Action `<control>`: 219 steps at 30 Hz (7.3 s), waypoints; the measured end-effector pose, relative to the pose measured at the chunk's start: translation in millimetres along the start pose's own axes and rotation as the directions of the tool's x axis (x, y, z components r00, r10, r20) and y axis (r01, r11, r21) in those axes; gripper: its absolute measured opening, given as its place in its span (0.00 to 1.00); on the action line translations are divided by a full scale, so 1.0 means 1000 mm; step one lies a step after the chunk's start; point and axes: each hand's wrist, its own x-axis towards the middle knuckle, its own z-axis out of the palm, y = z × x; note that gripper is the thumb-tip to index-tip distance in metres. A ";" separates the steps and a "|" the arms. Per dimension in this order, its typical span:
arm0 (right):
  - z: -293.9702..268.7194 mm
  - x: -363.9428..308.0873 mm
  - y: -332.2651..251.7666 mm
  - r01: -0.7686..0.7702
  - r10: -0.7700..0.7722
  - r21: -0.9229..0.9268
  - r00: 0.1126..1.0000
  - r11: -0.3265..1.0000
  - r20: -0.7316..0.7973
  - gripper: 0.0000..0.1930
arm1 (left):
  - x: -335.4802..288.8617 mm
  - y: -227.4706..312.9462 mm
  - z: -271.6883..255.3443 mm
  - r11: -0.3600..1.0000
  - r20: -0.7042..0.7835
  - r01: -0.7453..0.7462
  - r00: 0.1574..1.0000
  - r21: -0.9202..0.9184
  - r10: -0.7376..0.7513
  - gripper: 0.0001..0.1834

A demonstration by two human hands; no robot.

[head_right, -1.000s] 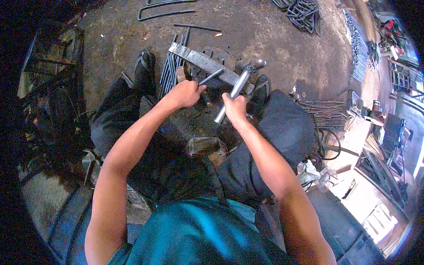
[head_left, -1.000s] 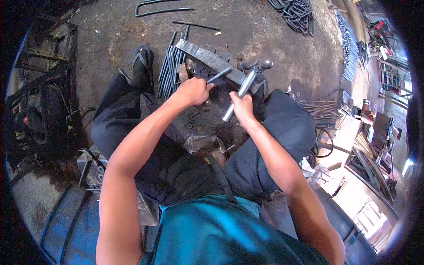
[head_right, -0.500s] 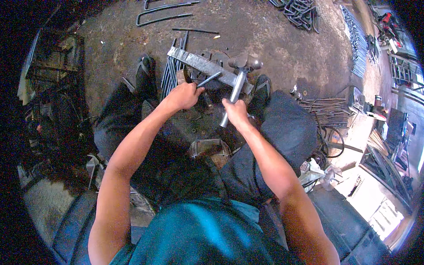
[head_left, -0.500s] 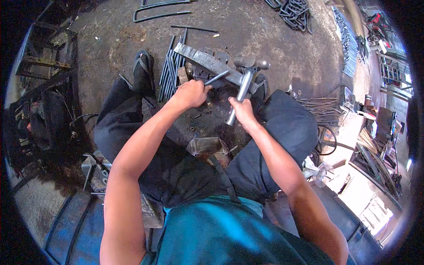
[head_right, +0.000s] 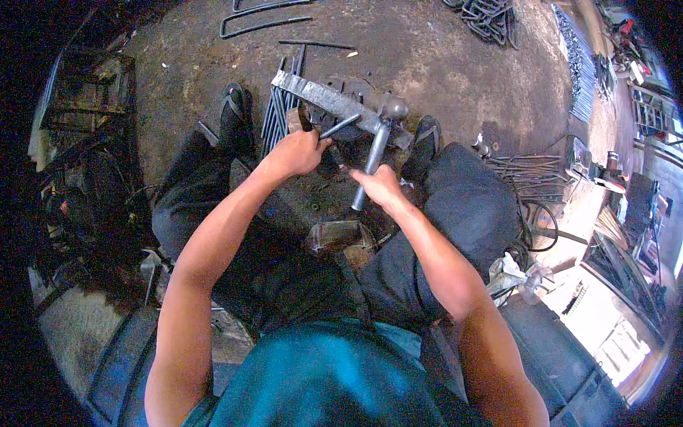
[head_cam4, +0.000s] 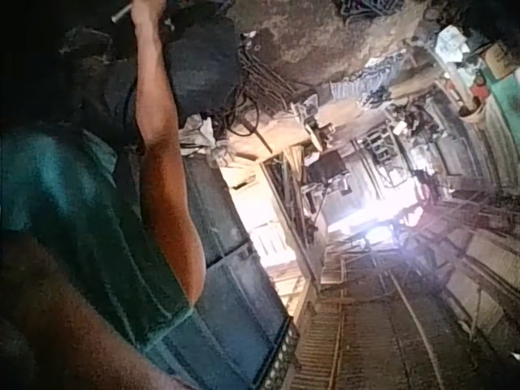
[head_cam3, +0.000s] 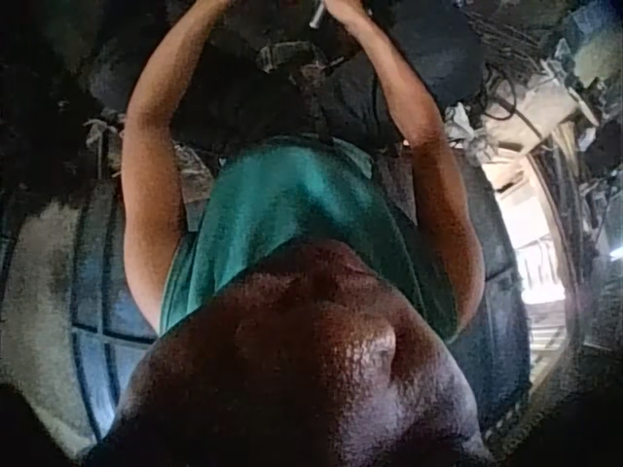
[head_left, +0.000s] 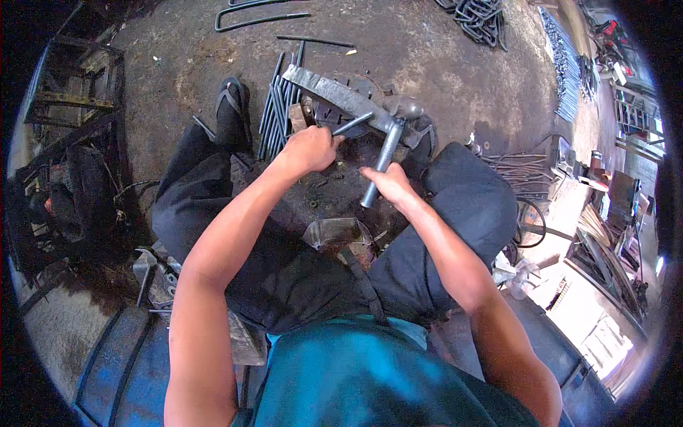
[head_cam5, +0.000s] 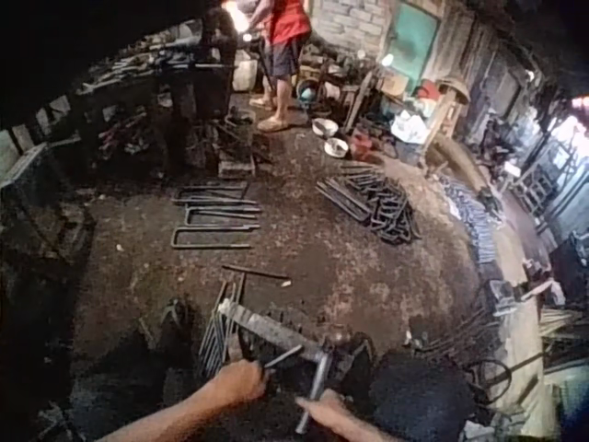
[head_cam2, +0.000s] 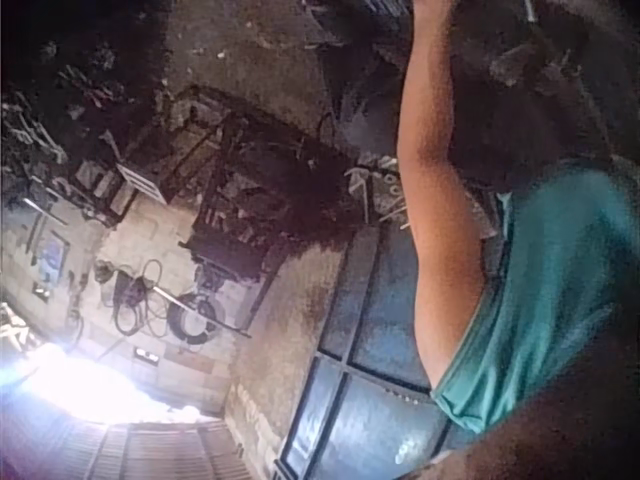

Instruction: Bending metal rods by striking them with a hammer against a fixed metal jig.

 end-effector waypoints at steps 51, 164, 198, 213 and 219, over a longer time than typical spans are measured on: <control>-0.017 -0.030 -0.025 0.065 -0.016 0.566 0.996 0.822 -0.091 0.14 | 0.008 0.019 0.001 0.995 0.061 -0.099 0.993 0.029 0.097 0.32; -0.056 -0.045 -0.019 0.008 -0.088 0.618 0.991 0.786 0.100 0.12 | 0.001 0.082 -0.038 0.929 -0.231 -0.370 0.906 -0.026 0.355 0.19; -0.062 -0.054 -0.023 0.359 -0.321 0.336 0.933 0.871 -0.165 0.18 | 0.023 0.013 -0.008 0.995 0.174 -0.099 0.980 0.026 0.093 0.14; -0.069 -0.048 -0.051 0.556 -0.610 -0.257 0.749 0.791 -0.258 0.39 | 0.011 0.014 -0.008 0.988 0.149 -0.118 0.980 -0.096 0.131 0.26; -0.070 -0.049 -0.062 0.627 -0.661 -0.210 0.714 0.750 -0.231 0.36 | 0.008 0.012 -0.014 0.993 0.126 -0.113 0.985 -0.035 0.116 0.28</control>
